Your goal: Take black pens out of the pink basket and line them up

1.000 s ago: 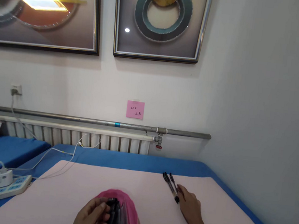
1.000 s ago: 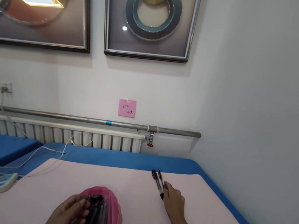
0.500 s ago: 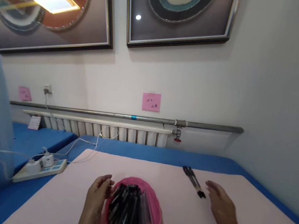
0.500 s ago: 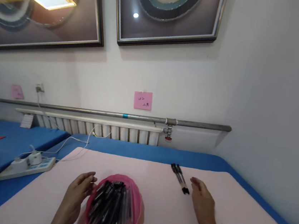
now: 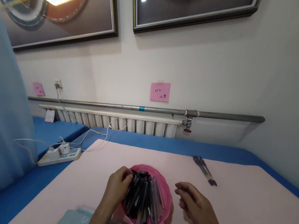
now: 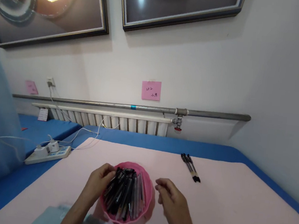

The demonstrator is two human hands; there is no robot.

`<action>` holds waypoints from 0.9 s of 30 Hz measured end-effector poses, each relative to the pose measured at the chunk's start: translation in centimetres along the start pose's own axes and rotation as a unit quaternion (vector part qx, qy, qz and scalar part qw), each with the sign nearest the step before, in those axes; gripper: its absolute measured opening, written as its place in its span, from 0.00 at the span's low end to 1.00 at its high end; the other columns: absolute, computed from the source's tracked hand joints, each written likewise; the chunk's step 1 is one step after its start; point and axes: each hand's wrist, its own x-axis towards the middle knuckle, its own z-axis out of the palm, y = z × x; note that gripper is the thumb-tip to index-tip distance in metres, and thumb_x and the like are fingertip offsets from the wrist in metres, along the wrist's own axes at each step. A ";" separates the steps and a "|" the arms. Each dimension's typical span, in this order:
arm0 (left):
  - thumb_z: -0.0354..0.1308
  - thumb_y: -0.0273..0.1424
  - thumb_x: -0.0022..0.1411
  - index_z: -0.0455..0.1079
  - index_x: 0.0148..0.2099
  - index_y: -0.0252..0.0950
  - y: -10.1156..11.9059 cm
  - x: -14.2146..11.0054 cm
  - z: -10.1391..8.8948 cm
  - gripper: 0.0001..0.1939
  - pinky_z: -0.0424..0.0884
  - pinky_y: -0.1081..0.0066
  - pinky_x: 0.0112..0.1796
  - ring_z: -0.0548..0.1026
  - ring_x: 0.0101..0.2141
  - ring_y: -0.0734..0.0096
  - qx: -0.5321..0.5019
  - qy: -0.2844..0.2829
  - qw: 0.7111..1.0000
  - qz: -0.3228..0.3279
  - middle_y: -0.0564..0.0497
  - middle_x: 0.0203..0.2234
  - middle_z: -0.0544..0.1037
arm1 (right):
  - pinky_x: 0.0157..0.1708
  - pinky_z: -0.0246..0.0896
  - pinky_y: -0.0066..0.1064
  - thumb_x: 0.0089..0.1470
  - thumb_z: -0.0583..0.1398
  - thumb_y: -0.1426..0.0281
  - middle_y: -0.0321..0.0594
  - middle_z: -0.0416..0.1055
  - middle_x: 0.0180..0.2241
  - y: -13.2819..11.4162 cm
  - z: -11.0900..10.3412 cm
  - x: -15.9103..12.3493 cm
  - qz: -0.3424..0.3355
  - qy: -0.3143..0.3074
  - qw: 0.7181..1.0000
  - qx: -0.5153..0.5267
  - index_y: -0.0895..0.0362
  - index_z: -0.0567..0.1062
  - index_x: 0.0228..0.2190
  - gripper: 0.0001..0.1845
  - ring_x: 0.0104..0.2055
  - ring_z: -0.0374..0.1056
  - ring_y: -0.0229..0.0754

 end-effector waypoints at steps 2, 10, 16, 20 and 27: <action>0.53 0.28 0.49 0.68 0.26 0.36 0.7 -0.6 -0.1 0.03 0.61 0.73 0.31 0.69 0.28 0.70 0.151 -0.049 0.986 0.043 0.52 0.23 0.73 | 0.17 0.56 0.27 0.49 0.52 0.60 0.34 0.69 0.18 2.2 -0.4 0.6 0.032 0.002 0.999 0.013 0.54 0.73 0.32 0.15 0.18 0.63 0.38; 0.53 0.23 0.41 0.73 0.33 0.35 2.0 -2.5 1.0 0.13 0.62 0.62 0.35 0.72 0.36 0.53 0.540 -0.151 0.826 0.058 0.41 0.33 0.76 | 0.19 0.56 0.26 0.48 0.53 0.64 0.36 0.72 0.23 3.4 -1.2 1.6 0.049 -0.014 0.998 0.031 0.54 0.74 0.32 0.12 0.22 0.65 0.37; 0.51 0.25 0.45 0.75 0.32 0.36 2.0 -2.2 1.4 0.13 0.61 0.60 0.38 0.72 0.38 0.54 0.562 -0.146 0.814 0.017 0.39 0.36 0.77 | 0.20 0.58 0.25 0.48 0.52 0.66 0.36 0.72 0.26 2.5 -0.8 1.2 0.030 -0.041 0.999 0.012 0.54 0.73 0.31 0.11 0.24 0.66 0.37; 0.51 0.27 0.46 0.74 0.35 0.34 2.1 -2.3 1.3 0.13 0.61 0.59 0.38 0.72 0.38 0.52 0.563 -0.137 0.815 0.019 0.38 0.36 0.77 | 0.20 0.57 0.25 0.49 0.51 0.65 0.35 0.72 0.26 1.9 -0.6 0.7 0.009 -0.047 0.999 -0.019 0.53 0.71 0.30 0.10 0.25 0.66 0.37; 0.50 0.24 0.48 0.75 0.35 0.32 2.1 -2.6 1.7 0.14 0.61 0.57 0.38 0.72 0.39 0.50 0.578 -0.145 0.803 0.028 0.36 0.35 0.77 | 0.21 0.57 0.25 0.51 0.50 0.67 0.35 0.72 0.26 1.3 -0.5 0.3 -0.021 -0.064 0.996 -0.059 0.53 0.70 0.29 0.10 0.25 0.66 0.37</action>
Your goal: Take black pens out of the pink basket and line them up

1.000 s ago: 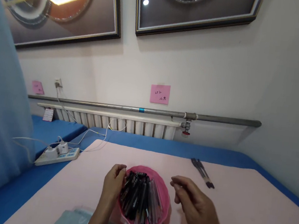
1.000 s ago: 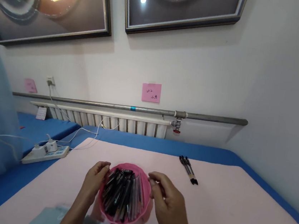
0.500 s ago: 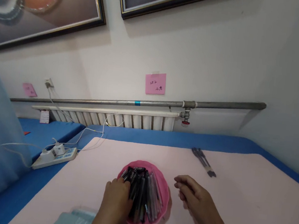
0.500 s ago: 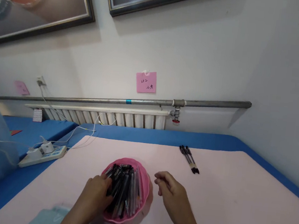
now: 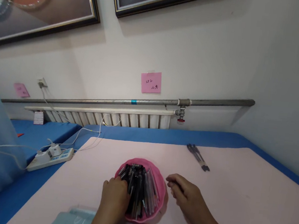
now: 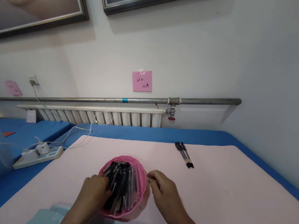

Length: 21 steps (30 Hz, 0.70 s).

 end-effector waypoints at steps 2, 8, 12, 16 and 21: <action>0.49 0.23 0.48 0.75 0.36 0.30 0.0 0.0 0.0 0.15 0.61 0.55 0.38 0.72 0.38 0.48 0.006 -0.002 1.000 0.004 0.34 0.35 0.77 | 0.22 0.58 0.25 0.51 0.49 0.68 0.35 0.72 0.27 -0.1 0.0 0.0 -0.004 -0.003 1.000 -0.009 0.53 0.70 0.29 0.10 0.26 0.66 0.38; 0.49 0.22 0.46 0.74 0.36 0.27 0.4 0.0 0.3 0.16 0.61 0.54 0.38 0.71 0.39 0.45 0.003 0.027 1.000 -0.006 0.31 0.36 0.76 | 0.25 0.59 0.26 0.52 0.50 0.68 0.36 0.73 0.31 -0.3 0.3 -0.2 -0.021 -0.021 0.999 -0.039 0.53 0.71 0.30 0.10 0.30 0.67 0.39; 0.49 0.26 0.48 0.74 0.35 0.29 0.5 0.2 0.3 0.14 0.61 0.56 0.39 0.72 0.38 0.48 0.013 0.030 0.999 -0.036 0.34 0.35 0.76 | 0.31 0.61 0.29 0.53 0.50 0.69 0.38 0.74 0.32 -0.1 0.2 0.0 -0.059 -0.031 0.997 -0.048 0.53 0.72 0.31 0.11 0.32 0.68 0.40; 0.47 0.31 0.52 0.70 0.38 0.31 -0.3 0.6 -0.1 0.14 0.62 0.64 0.36 0.73 0.37 0.56 -0.029 0.039 0.995 -0.084 0.39 0.35 0.76 | 0.34 0.61 0.31 0.55 0.50 0.69 0.38 0.73 0.32 0.0 0.2 0.0 -0.088 -0.038 0.994 -0.055 0.54 0.71 0.31 0.11 0.33 0.68 0.41; 0.48 0.28 0.51 0.67 0.33 0.35 -0.5 0.7 0.1 0.08 0.60 0.71 0.28 0.72 0.29 0.67 -0.188 0.027 0.980 -0.064 0.48 0.26 0.76 | 0.34 0.60 0.30 0.56 0.49 0.71 0.38 0.71 0.32 -0.2 0.7 -0.4 -0.113 -0.056 0.990 -0.062 0.54 0.70 0.33 0.11 0.33 0.67 0.40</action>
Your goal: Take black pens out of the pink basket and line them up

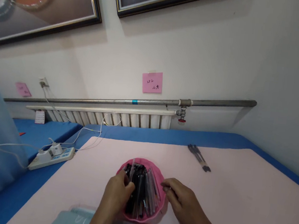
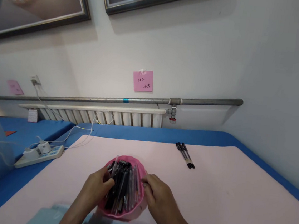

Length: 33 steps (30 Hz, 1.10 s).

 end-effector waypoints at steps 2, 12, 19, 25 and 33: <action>0.49 0.27 0.49 0.67 0.32 0.35 0.4 -0.2 0.6 0.07 0.59 0.71 0.27 0.73 0.28 0.67 -0.015 -0.015 1.000 0.021 0.48 0.25 0.76 | 0.34 0.60 0.30 0.56 0.49 0.71 0.38 0.70 0.31 0.0 0.2 -0.1 -0.012 -0.007 1.000 -0.003 0.54 0.70 0.33 0.11 0.33 0.67 0.40; 0.47 0.25 0.50 0.71 0.37 0.29 1.6 -0.7 2.4 0.14 0.63 0.64 0.34 0.74 0.36 0.54 0.073 -0.023 0.996 0.044 0.35 0.34 0.77 | 0.35 0.59 0.30 0.56 0.49 0.73 0.38 0.69 0.31 0.0 0.0 0.0 -0.031 0.015 0.999 -0.021 0.54 0.70 0.33 0.11 0.33 0.66 0.40; 0.50 0.25 0.46 0.72 0.34 0.32 1.7 -0.3 2.1 0.13 0.63 0.66 0.33 0.75 0.35 0.54 0.094 -0.041 0.994 0.041 0.38 0.32 0.78 | 0.34 0.58 0.30 0.56 0.48 0.75 0.39 0.68 0.31 -0.4 -0.2 -0.1 -0.032 0.006 0.999 -0.043 0.54 0.69 0.32 0.11 0.34 0.65 0.40; 0.51 0.26 0.45 0.71 0.33 0.32 1.5 -0.1 2.7 0.11 0.63 0.67 0.31 0.75 0.33 0.57 0.086 -0.020 0.995 0.036 0.39 0.30 0.78 | 0.35 0.58 0.31 0.56 0.48 0.76 0.39 0.68 0.32 0.0 0.1 -0.2 -0.036 0.003 0.998 -0.053 0.55 0.69 0.33 0.11 0.35 0.64 0.40; 0.52 0.29 0.44 0.58 0.19 0.38 0.8 0.4 1.6 0.06 0.55 0.74 0.20 0.61 0.17 0.76 -0.303 -0.021 0.952 -0.020 0.58 0.12 0.61 | 0.32 0.57 0.29 0.54 0.50 0.74 0.37 0.68 0.29 -1.7 -0.2 -0.2 -0.013 0.008 1.000 0.027 0.55 0.70 0.29 0.09 0.32 0.64 0.39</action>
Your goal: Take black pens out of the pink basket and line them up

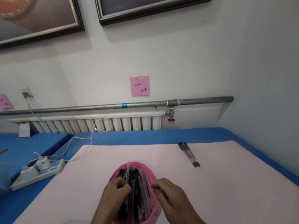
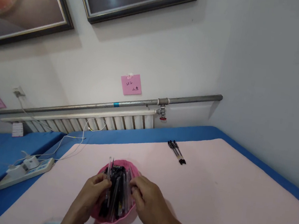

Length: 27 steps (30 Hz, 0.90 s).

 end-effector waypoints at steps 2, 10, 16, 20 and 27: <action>0.52 0.31 0.46 0.56 0.21 0.38 0.3 -0.3 0.3 0.07 0.51 0.76 0.17 0.54 0.13 0.80 -0.166 -0.055 0.984 -0.010 0.61 0.11 0.56 | 0.28 0.57 0.27 0.52 0.52 0.73 0.35 0.67 0.26 -1.2 0.5 -0.1 0.048 -0.023 0.996 0.068 0.55 0.70 0.28 0.07 0.29 0.63 0.38; 0.61 0.30 0.45 0.62 0.25 0.35 0.9 -1.7 2.7 0.09 0.55 0.79 0.16 0.58 0.12 0.84 -0.446 -0.128 0.885 -0.030 0.61 0.11 0.62 | 0.18 0.52 0.23 0.43 0.53 0.73 0.28 0.63 0.17 -1.8 3.2 -0.5 0.179 -0.023 0.926 0.332 0.53 0.65 0.24 0.03 0.17 0.57 0.32; 0.65 0.33 0.43 0.67 0.33 0.33 0.5 -0.2 0.3 0.15 0.68 0.76 0.25 0.72 0.26 0.76 -0.473 -0.069 0.878 -0.035 0.51 0.26 0.74 | 0.18 0.50 0.24 0.45 0.56 0.70 0.27 0.60 0.15 -1.2 2.2 -0.2 0.172 0.000 0.935 0.311 0.53 0.68 0.24 0.01 0.17 0.55 0.32; 0.61 0.32 0.48 0.68 0.37 0.33 0.1 0.0 -0.3 0.13 0.69 0.74 0.28 0.71 0.27 0.75 -0.369 -0.087 0.925 0.007 0.52 0.26 0.72 | 0.17 0.48 0.24 0.46 0.58 0.65 0.28 0.59 0.18 -0.6 1.3 0.4 0.162 0.042 0.930 0.327 0.54 0.69 0.24 0.06 0.18 0.53 0.32; 0.52 0.33 0.53 0.70 0.41 0.35 0.4 -1.5 1.0 0.14 0.67 0.72 0.29 0.70 0.28 0.72 -0.127 -0.220 0.962 0.099 0.50 0.30 0.71 | 0.16 0.46 0.23 0.42 0.62 0.64 0.27 0.59 0.16 0.1 -1.3 1.2 0.168 0.143 0.886 0.409 0.57 0.69 0.26 0.11 0.16 0.52 0.30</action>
